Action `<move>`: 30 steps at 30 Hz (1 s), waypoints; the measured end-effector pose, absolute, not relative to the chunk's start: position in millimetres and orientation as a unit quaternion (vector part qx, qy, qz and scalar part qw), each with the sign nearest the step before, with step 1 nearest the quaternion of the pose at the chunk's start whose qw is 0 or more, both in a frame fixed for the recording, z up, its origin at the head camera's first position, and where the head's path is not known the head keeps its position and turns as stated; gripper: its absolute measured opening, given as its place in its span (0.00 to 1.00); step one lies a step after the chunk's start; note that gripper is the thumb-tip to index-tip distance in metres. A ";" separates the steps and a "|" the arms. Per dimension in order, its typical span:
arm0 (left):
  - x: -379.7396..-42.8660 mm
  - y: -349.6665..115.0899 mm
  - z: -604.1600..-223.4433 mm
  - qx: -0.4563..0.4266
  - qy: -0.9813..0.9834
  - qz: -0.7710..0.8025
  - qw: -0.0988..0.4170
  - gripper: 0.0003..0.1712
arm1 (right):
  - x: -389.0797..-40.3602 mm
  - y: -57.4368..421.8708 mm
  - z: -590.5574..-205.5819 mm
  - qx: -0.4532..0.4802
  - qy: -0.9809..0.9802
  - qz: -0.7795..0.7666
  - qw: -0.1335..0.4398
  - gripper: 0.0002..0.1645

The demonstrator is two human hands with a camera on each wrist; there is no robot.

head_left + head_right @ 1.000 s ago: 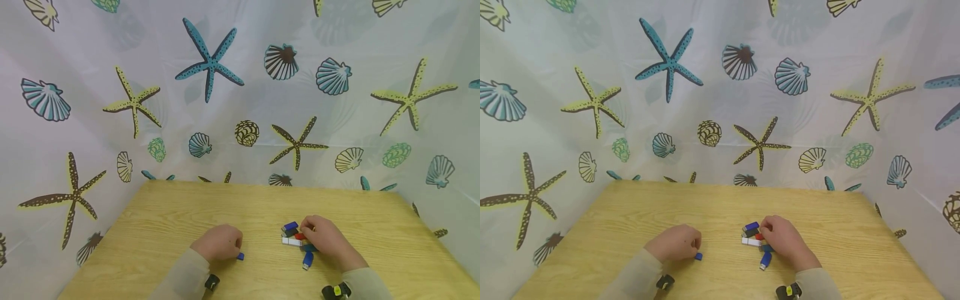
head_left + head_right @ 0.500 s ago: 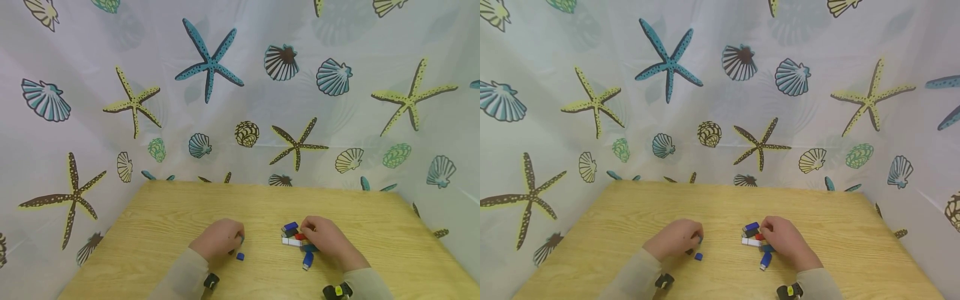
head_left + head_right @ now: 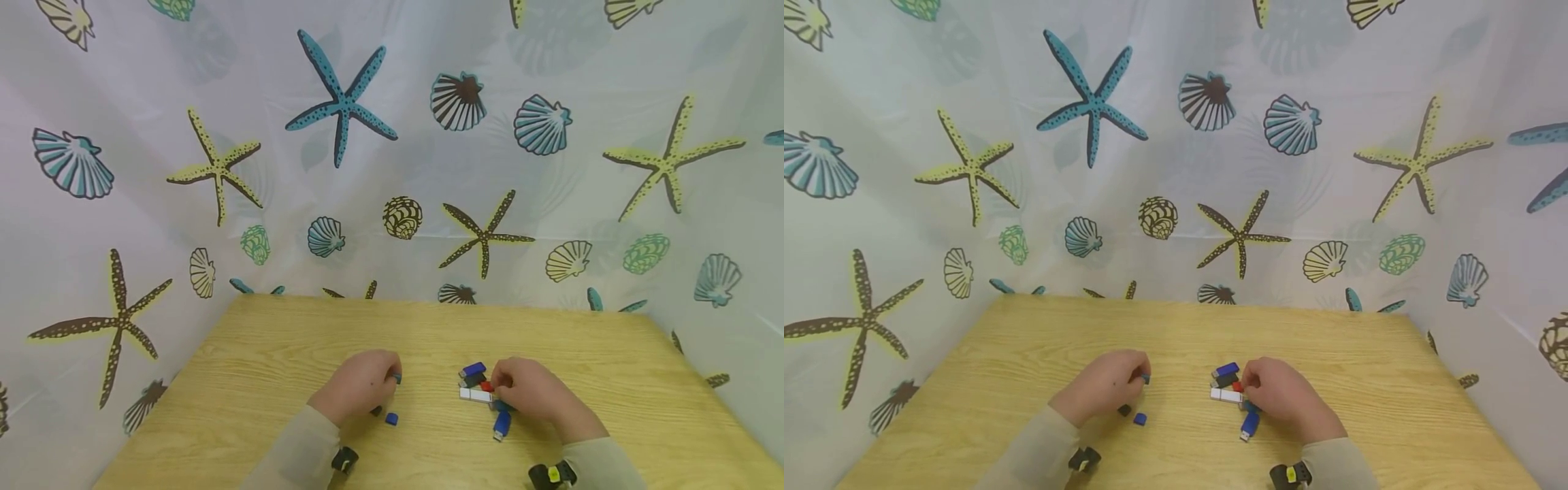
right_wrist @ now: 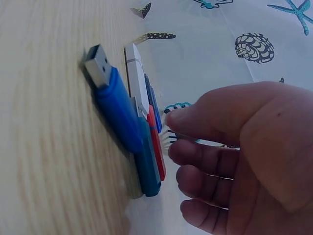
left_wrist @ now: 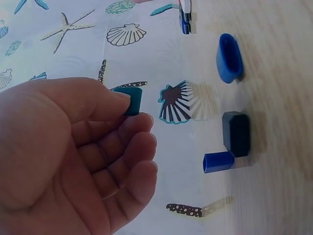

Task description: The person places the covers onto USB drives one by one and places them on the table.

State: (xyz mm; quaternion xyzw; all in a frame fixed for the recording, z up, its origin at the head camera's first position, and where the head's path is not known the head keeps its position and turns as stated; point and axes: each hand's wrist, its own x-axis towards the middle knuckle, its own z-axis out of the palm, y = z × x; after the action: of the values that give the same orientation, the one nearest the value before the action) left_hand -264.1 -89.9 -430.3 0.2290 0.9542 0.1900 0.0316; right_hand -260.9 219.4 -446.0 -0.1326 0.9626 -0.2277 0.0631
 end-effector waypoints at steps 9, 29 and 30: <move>-263.9 -90.3 -428.8 0.222 0.956 0.191 0.021 0.03 | -259.4 219.3 -444.9 -0.136 0.966 -0.208 0.078 0.11; -263.0 -87.2 -430.8 0.243 0.950 0.194 0.011 0.03 | -255.7 224.0 -446.7 -0.134 0.964 -0.199 0.117 0.13; -262.2 -86.8 -432.0 0.242 0.950 0.197 0.013 0.03 | -255.0 223.8 -447.8 -0.134 0.964 -0.196 0.117 0.13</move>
State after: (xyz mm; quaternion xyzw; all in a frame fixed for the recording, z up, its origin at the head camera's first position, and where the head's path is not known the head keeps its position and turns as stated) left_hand -262.2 -86.8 -432.0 0.2422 0.9499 0.1972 0.0132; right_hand -255.0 223.8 -447.8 -0.1345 0.9643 -0.1957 0.1172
